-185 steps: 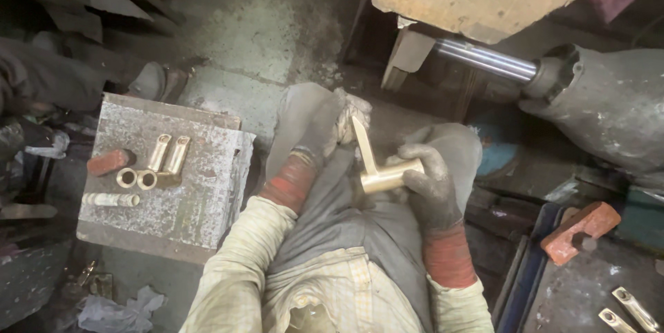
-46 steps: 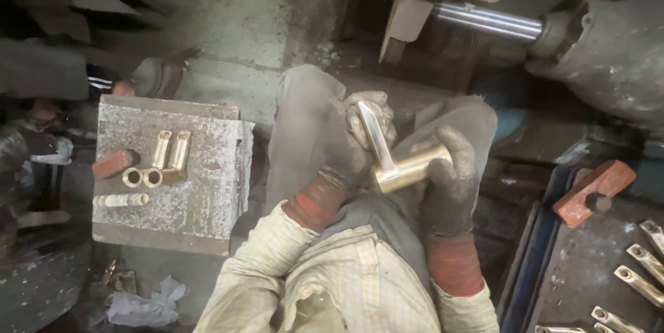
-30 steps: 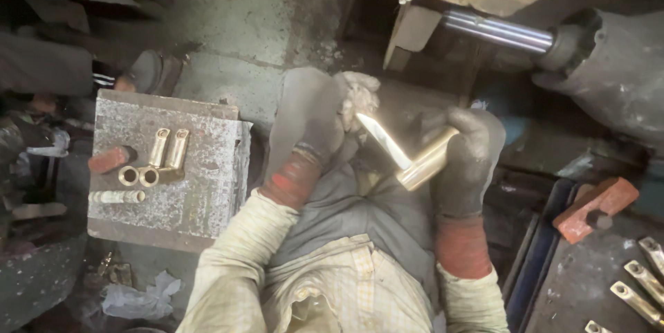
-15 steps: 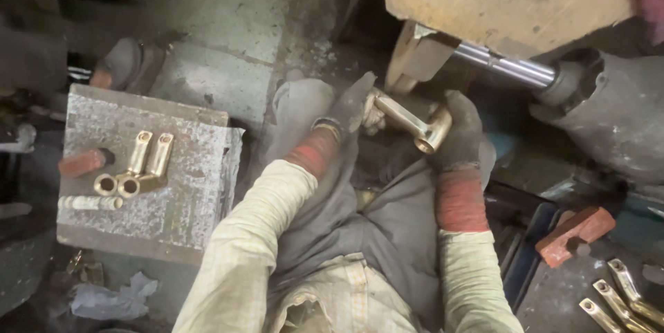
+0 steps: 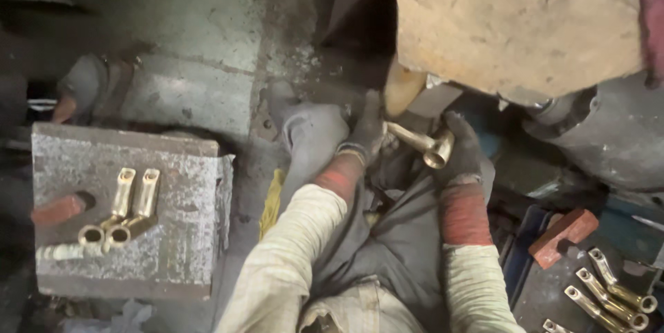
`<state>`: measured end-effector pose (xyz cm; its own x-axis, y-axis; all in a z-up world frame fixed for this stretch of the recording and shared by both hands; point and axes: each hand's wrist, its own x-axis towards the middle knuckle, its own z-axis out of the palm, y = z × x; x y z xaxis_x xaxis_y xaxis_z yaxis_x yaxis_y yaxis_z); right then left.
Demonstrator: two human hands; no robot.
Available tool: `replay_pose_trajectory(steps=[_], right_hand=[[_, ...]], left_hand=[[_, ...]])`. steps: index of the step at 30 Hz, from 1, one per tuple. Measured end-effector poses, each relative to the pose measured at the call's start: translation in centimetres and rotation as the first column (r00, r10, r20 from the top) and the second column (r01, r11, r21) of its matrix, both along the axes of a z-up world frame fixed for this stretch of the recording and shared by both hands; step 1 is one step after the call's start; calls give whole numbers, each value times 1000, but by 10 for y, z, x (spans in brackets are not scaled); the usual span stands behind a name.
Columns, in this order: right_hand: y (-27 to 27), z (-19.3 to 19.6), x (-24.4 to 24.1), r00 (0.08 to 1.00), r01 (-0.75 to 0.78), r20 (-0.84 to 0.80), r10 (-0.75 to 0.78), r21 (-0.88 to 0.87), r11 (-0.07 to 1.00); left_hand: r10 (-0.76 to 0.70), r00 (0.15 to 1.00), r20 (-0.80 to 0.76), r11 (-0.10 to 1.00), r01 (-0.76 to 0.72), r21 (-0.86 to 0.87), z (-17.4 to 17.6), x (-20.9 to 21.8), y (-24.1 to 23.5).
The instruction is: The person holds a brass metal piece and applies it to a rotating grinding wheel, turning and rotating the object to smooth various edges and surfaces.
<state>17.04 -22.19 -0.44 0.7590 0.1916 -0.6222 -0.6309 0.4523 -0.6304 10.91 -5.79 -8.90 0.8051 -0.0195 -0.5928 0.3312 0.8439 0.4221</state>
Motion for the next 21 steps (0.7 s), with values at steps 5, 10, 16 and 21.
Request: replay_pose_trajectory(steps=[5, 10, 16, 21], right_hand=[[6, 3, 3, 913, -281, 127, 386, -489, 826], [10, -2, 3, 893, -251, 122, 434, -664, 704], [24, -17, 20, 853, -219, 74, 516, -847, 485], [52, -37, 41, 764, -159, -18, 645, -974, 161]], left_hand=[[65, 991, -114, 996, -71, -46, -1, 3, 3], [28, 965, -260, 999, -19, 36, 2, -1, 15], [134, 948, -290, 991, -119, 68, -2, -8, 27], [72, 914, -398, 997, -72, 15, -3, -6, 40]])
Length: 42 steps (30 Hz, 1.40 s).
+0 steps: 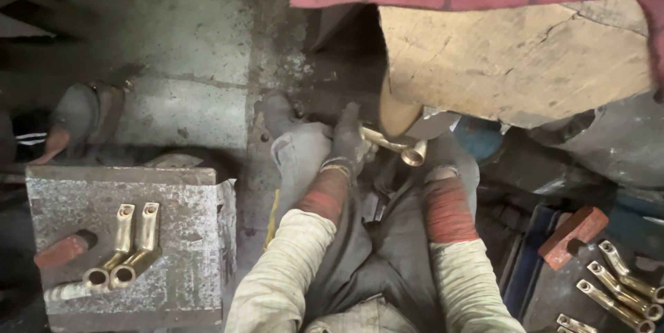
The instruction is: The person holds a brass metal piece and applies it to a rotating grinding wheel, turning and rotating the object to smooth various edges and surfaces.
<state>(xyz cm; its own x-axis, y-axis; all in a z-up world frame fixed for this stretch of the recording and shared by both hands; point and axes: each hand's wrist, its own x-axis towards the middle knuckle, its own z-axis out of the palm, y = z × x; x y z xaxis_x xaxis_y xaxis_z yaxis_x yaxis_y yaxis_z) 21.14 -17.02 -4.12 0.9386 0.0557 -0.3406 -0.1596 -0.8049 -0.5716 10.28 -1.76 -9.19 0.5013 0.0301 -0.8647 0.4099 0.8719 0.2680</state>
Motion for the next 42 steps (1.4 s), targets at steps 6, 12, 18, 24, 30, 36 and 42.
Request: replay_pose_trajectory(steps=[6, 12, 18, 24, 30, 36, 42], right_hand=[[11, -12, 4, 995, -82, 35, 90, -183, 980], [18, -28, 9, 989, -123, 51, 141, -257, 959], [20, -42, -11, 984, -163, 19, 176, -292, 942], [16, -15, -34, 988, -98, 106, 109, -109, 989], [18, 104, -75, 973, 217, -114, -199, 740, 637], [-2, 206, -167, 984, -108, 174, -33, 741, 663], [11, 205, -194, 987, 84, -124, 102, 939, 333]], left_hand=[[7, 998, -57, 1000, -8, -22, 4, -7, 10], [34, 996, -79, 996, -41, -84, 13, -9, 19], [-1, 991, -135, 996, -10, -83, 4, -10, 26], [16, 996, -92, 999, -18, -31, 20, -17, 31], [-29, 926, 377, 981, -45, 186, 76, -33, 30], [-19, 596, 803, 986, -120, 113, 134, -129, 19], [71, 615, 786, 924, -337, 180, 183, -178, 22]])
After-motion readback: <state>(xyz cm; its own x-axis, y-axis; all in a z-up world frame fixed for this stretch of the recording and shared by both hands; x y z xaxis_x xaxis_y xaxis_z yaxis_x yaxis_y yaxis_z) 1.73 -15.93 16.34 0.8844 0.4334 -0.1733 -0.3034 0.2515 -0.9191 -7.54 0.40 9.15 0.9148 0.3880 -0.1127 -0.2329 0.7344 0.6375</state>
